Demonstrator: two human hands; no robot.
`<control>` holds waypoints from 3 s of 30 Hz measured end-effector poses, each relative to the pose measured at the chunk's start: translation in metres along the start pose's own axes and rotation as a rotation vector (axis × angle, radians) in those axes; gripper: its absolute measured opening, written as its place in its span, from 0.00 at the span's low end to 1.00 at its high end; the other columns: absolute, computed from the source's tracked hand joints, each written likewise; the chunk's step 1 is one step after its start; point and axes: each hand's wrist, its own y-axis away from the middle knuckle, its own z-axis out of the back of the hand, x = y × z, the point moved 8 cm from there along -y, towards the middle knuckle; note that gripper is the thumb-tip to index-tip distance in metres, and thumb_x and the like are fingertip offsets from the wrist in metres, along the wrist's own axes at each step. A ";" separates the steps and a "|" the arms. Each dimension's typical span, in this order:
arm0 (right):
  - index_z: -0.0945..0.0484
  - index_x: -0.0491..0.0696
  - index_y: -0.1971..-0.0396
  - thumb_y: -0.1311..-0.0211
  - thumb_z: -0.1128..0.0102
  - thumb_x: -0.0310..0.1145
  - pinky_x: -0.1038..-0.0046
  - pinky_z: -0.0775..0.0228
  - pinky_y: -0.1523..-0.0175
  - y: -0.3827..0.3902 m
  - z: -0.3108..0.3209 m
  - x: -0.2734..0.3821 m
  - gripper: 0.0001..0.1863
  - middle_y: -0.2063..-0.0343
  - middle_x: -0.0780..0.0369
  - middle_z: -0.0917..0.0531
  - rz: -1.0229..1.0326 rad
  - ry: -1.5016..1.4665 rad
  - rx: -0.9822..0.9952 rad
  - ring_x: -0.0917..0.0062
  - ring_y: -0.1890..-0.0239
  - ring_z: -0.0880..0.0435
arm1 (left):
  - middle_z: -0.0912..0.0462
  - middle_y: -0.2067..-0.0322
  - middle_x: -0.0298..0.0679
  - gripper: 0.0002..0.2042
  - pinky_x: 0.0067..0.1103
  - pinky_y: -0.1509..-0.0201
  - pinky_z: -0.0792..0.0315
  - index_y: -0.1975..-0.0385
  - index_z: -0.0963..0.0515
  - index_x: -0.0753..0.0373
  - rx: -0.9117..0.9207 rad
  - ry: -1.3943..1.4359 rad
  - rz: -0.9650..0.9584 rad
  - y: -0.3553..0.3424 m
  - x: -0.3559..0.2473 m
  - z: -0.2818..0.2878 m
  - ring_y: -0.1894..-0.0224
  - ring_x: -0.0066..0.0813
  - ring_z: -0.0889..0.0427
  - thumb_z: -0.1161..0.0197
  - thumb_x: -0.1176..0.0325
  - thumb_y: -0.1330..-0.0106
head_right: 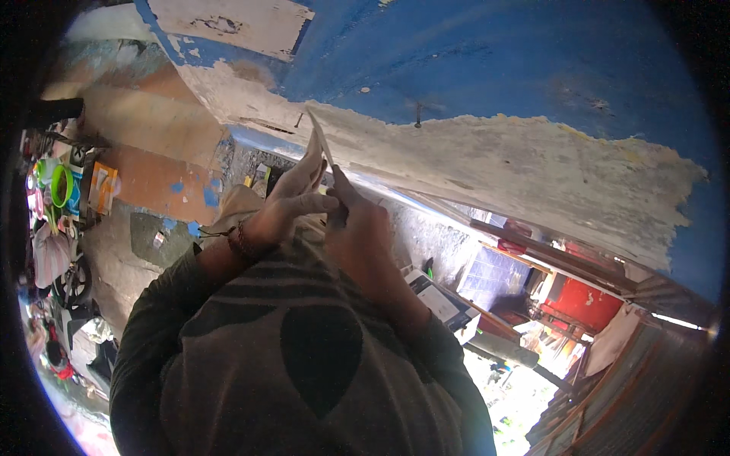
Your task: The person scrapes peeling paint from a blue exterior wall using a metal putty knife, moving the blade across the surface to remove loose flakes.
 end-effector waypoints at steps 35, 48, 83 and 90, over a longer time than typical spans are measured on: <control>0.29 0.44 0.50 0.50 0.49 0.22 0.61 0.29 0.66 -0.001 0.024 0.030 0.23 0.76 0.48 0.22 0.104 -0.032 -0.062 0.52 0.70 0.22 | 0.62 0.35 0.52 0.47 0.25 0.32 0.65 0.38 0.75 0.72 -0.066 0.050 -0.159 0.005 -0.020 -0.021 0.32 0.36 0.64 0.43 0.76 0.50; 0.30 0.44 0.48 0.48 0.51 0.19 0.77 0.31 0.62 -0.015 0.003 0.035 0.24 0.74 0.54 0.22 0.048 0.053 0.087 0.72 0.70 0.19 | 0.69 0.34 0.52 0.47 0.24 0.32 0.62 0.39 0.75 0.74 -0.080 0.138 -0.124 0.006 -0.033 -0.008 0.32 0.33 0.66 0.44 0.78 0.51; 0.30 0.43 0.47 0.44 0.49 0.25 0.74 0.29 0.63 0.007 -0.024 -0.016 0.22 0.71 0.50 0.20 0.011 -0.167 -0.130 0.70 0.67 0.17 | 0.75 0.35 0.57 0.50 0.32 0.32 0.69 0.38 0.69 0.75 -0.075 -0.573 -0.334 0.012 -0.029 -0.011 0.32 0.44 0.75 0.38 0.60 0.49; 0.30 0.46 0.47 0.41 0.51 0.29 0.71 0.29 0.62 -0.005 -0.025 -0.019 0.20 0.73 0.54 0.19 0.041 -0.257 -0.138 0.70 0.65 0.17 | 0.75 0.35 0.56 0.48 0.30 0.32 0.69 0.38 0.71 0.73 -0.101 -0.423 -0.289 -0.001 -0.022 -0.004 0.32 0.42 0.75 0.39 0.62 0.46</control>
